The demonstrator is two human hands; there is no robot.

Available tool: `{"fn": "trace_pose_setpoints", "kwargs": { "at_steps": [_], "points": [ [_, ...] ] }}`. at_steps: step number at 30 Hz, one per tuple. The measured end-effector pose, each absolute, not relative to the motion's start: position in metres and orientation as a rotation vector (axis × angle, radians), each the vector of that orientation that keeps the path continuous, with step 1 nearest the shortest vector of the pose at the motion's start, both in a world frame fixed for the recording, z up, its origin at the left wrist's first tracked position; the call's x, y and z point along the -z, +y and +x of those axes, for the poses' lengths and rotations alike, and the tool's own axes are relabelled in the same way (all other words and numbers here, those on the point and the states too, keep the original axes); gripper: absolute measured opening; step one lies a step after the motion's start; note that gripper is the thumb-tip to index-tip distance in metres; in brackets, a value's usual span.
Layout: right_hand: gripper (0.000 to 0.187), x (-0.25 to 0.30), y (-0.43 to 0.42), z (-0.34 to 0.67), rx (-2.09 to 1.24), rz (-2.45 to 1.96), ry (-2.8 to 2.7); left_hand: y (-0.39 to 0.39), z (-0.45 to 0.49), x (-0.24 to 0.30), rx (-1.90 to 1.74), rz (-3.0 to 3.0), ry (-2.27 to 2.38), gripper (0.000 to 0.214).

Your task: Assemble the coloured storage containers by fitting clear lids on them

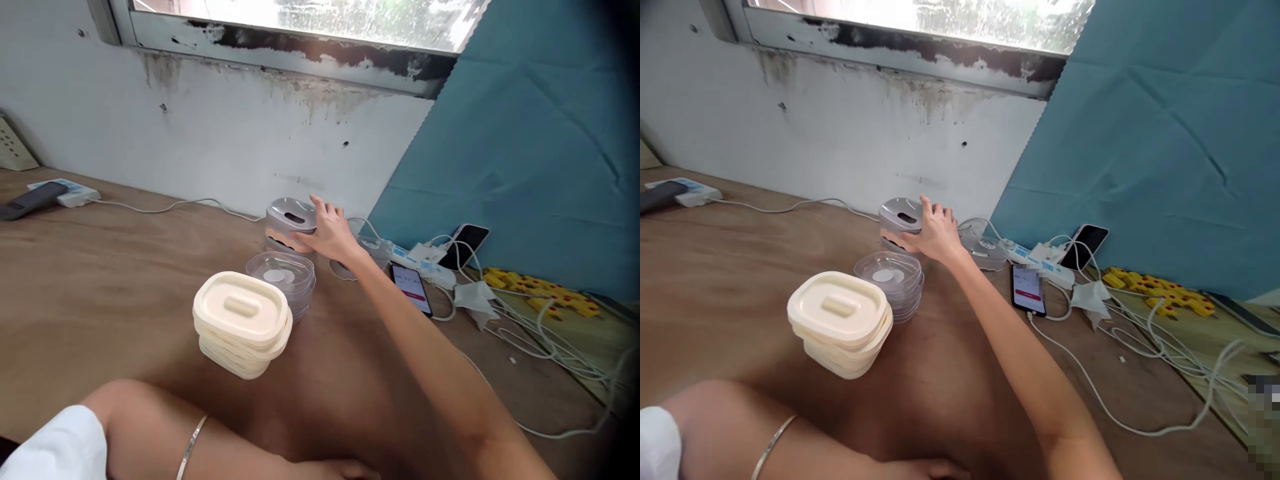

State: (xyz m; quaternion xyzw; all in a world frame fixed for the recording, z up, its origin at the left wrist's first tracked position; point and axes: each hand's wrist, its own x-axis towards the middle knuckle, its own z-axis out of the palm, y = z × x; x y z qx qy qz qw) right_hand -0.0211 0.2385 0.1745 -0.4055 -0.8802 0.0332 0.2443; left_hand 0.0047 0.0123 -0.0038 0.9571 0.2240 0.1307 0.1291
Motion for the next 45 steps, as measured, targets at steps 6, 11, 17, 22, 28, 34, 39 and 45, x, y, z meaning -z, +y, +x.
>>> {"fn": "trace_pose_setpoints", "kwargs": {
  "at_steps": [6,11,17,22,28,34,39,45],
  "points": [
    [0.073,-0.183,0.226,-0.016,-0.169,-1.007,-2.094,0.025,0.015,0.017,-0.402,2.773,0.631,0.02],
    [0.059,-0.185,0.167,-0.001,-0.269,-0.844,-2.033,0.022,0.015,0.03,-0.435,2.704,0.608,0.021],
    [0.082,-0.153,0.105,0.008,-0.422,-0.527,-2.316,0.006,0.01,0.04,-0.463,2.588,0.653,0.026],
    [0.075,-0.141,0.101,0.006,-0.434,-0.554,-2.519,0.004,0.0,0.04,-0.472,2.531,0.705,0.04],
    [0.077,-0.146,0.09,0.005,-0.327,-0.618,-2.574,0.006,0.008,0.042,-0.452,2.515,0.731,0.036],
    [0.08,-0.142,0.081,0.005,-0.183,-0.626,-2.59,0.004,0.012,0.043,-0.466,2.574,0.653,0.033],
    [0.075,-0.145,0.083,0.002,-0.109,-0.531,-2.623,0.01,0.012,0.037,-0.503,2.646,0.592,0.026],
    [0.057,-0.136,0.083,-0.004,0.003,-0.262,-2.634,0.004,0.006,0.017,-0.522,2.711,0.603,0.021]
  ]
}}
